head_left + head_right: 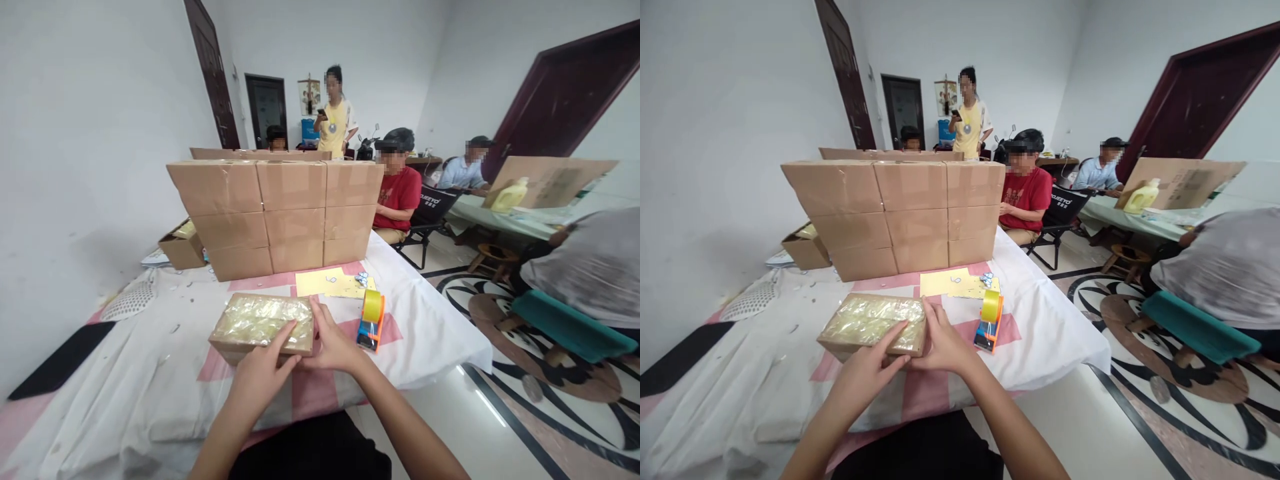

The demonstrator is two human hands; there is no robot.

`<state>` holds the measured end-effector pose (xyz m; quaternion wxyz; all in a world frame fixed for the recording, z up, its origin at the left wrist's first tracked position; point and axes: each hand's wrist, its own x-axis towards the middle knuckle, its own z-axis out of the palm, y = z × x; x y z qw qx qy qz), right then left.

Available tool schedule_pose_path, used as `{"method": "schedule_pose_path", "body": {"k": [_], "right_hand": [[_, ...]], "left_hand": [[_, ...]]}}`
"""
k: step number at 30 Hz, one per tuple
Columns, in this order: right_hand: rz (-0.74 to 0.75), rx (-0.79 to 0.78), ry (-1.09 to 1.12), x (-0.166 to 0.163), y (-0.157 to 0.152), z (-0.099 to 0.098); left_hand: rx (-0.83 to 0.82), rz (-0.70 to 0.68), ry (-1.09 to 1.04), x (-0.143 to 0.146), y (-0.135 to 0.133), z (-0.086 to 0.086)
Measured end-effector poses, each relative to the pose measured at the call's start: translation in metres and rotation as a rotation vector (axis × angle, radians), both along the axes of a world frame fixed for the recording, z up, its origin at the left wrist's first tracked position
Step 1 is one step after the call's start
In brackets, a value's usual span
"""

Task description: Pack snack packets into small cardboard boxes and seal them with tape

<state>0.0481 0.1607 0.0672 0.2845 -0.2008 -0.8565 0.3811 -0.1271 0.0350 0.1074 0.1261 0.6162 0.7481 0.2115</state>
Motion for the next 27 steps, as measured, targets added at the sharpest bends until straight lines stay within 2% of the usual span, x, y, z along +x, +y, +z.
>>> {"method": "schedule_pose_path", "body": {"k": [1, 3, 5, 6, 8, 11, 13, 14, 15, 17, 20, 22, 24, 27], "right_hand": [[-0.035, 0.020, 0.041, -0.001, -0.001, -0.003], [-0.122, 0.031, 0.125, 0.000, 0.000, -0.004], [-0.233, 0.027, 0.233, 0.008, 0.006, 0.004], [-0.295, 0.027, 0.297, 0.015, 0.011, 0.013], [-0.451, 0.059, 0.441, 0.037, 0.020, 0.038], [-0.740, 0.189, 0.585, 0.084, 0.039, 0.081], [-0.937, 0.287, 0.562, 0.121, 0.056, 0.100], [-1.035, 0.325, 0.508, 0.139, 0.067, 0.103], [-1.123, 0.354, 0.435, 0.156, 0.079, 0.102], [-1.245, 0.391, 0.279, 0.182, 0.108, 0.088], [-1.272, 0.365, 0.114, 0.197, 0.158, 0.048], [-1.259, 0.290, 0.036, 0.191, 0.194, 0.020], [-1.261, 0.219, -0.037, 0.176, 0.227, 0.001], [-1.280, 0.169, -0.127, 0.148, 0.273, -0.007]], "left_hand": [[0.055, -0.003, -0.026, -0.001, -0.001, -0.006], [0.269, -0.010, -0.098, -0.003, -0.004, -0.023], [0.499, -0.026, -0.146, -0.005, -0.005, -0.043], [0.562, -0.040, -0.149, -0.005, -0.005, -0.053], [0.572, -0.085, -0.128, -0.005, -0.002, -0.070], [0.438, -0.150, -0.104, -0.003, 0.005, -0.090], [0.356, -0.161, -0.087, 0.000, 0.010, -0.100], [0.336, -0.162, -0.071, 0.001, 0.012, -0.104], [0.332, -0.164, -0.049, 0.002, 0.013, -0.108], [0.355, -0.179, -0.005, 0.004, 0.016, -0.113], [0.386, -0.214, 0.033, 0.005, 0.020, -0.117], [0.382, -0.239, 0.044, 0.005, 0.021, -0.118], [0.363, -0.256, 0.049, 0.003, 0.022, -0.119], [0.360, -0.256, 0.057, 0.001, 0.024, -0.118]]}}
